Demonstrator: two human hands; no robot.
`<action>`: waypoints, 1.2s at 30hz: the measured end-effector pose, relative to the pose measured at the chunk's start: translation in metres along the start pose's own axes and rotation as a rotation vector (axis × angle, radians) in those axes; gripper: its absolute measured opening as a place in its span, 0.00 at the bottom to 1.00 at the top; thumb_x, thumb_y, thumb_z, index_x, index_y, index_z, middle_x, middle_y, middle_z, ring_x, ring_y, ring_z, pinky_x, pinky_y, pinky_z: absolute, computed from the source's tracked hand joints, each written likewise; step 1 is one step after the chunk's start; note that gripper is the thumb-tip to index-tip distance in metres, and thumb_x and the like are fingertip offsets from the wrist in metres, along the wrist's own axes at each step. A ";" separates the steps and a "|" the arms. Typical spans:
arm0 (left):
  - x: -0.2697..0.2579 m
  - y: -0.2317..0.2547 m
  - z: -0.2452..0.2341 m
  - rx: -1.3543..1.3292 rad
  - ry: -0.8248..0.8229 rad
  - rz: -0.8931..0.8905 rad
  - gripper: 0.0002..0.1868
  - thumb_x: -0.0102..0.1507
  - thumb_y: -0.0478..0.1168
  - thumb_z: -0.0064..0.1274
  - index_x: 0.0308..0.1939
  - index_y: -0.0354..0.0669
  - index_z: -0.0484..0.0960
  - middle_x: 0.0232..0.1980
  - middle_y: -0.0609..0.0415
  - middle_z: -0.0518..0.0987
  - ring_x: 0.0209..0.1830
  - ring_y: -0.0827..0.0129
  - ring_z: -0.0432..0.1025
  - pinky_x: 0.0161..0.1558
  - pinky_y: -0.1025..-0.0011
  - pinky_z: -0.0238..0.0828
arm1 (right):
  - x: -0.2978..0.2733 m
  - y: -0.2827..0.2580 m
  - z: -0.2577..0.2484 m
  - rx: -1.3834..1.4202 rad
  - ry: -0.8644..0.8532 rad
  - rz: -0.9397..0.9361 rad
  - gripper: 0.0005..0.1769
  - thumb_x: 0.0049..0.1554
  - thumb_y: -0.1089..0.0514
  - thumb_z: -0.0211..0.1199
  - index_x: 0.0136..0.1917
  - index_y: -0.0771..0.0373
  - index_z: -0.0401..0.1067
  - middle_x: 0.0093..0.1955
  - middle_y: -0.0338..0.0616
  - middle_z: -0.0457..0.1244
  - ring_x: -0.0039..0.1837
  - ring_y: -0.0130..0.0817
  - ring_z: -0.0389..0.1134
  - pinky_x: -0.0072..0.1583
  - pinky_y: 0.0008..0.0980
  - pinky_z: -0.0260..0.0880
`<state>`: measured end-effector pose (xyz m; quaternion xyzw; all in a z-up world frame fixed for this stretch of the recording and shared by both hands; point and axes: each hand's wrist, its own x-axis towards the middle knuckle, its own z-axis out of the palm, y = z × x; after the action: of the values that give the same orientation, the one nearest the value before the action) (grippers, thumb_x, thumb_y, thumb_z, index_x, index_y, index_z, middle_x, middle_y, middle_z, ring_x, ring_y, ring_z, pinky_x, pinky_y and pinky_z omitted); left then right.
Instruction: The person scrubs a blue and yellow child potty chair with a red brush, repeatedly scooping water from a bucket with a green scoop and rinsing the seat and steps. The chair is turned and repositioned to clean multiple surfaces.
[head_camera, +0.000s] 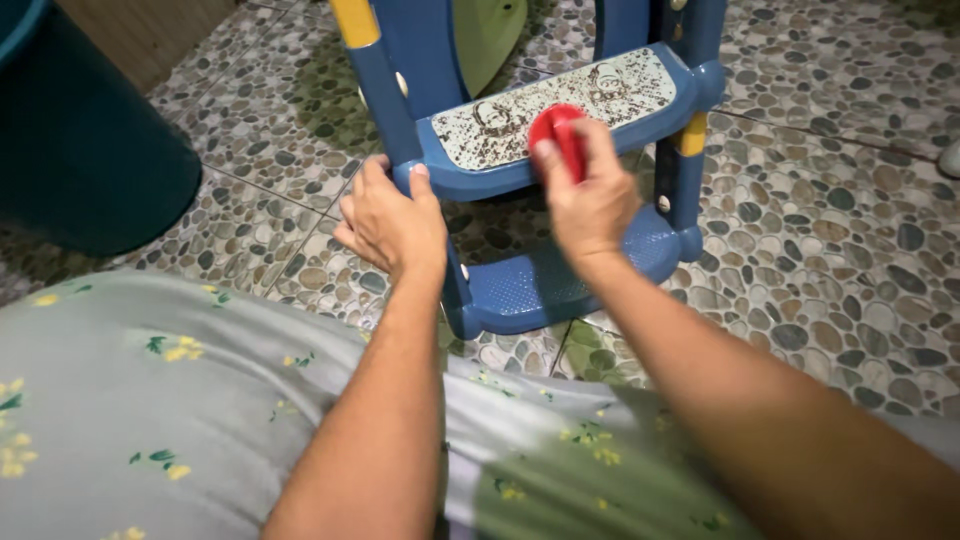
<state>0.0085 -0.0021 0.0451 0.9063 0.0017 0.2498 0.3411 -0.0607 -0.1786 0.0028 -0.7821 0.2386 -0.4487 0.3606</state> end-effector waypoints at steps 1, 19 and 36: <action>-0.001 0.000 0.001 0.017 0.009 0.012 0.20 0.59 0.50 0.62 0.52 0.49 0.80 0.53 0.56 0.80 0.56 0.57 0.69 0.60 0.51 0.52 | 0.007 0.008 -0.001 0.004 0.072 -0.015 0.18 0.59 0.44 0.70 0.57 0.54 0.74 0.49 0.44 0.72 0.51 0.39 0.72 0.54 0.41 0.73; -0.009 0.000 0.013 0.029 0.074 0.064 0.21 0.60 0.49 0.60 0.55 0.48 0.78 0.53 0.53 0.78 0.58 0.57 0.69 0.61 0.52 0.53 | 0.129 0.134 -0.068 0.585 0.464 0.286 0.18 0.59 0.57 0.69 0.56 0.60 0.63 0.53 0.41 0.67 0.53 0.34 0.74 0.55 0.37 0.82; -0.012 -0.001 0.022 0.043 0.108 0.109 0.23 0.63 0.48 0.56 0.58 0.43 0.72 0.55 0.49 0.73 0.61 0.54 0.66 0.60 0.50 0.54 | 0.091 0.197 -0.032 0.917 0.553 0.642 0.22 0.60 0.56 0.65 0.61 0.58 0.57 0.51 0.46 0.69 0.51 0.38 0.75 0.55 0.37 0.80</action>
<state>0.0087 -0.0170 0.0248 0.8973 -0.0238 0.3163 0.3070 -0.0545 -0.3760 -0.0915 -0.2918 0.3294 -0.5605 0.7016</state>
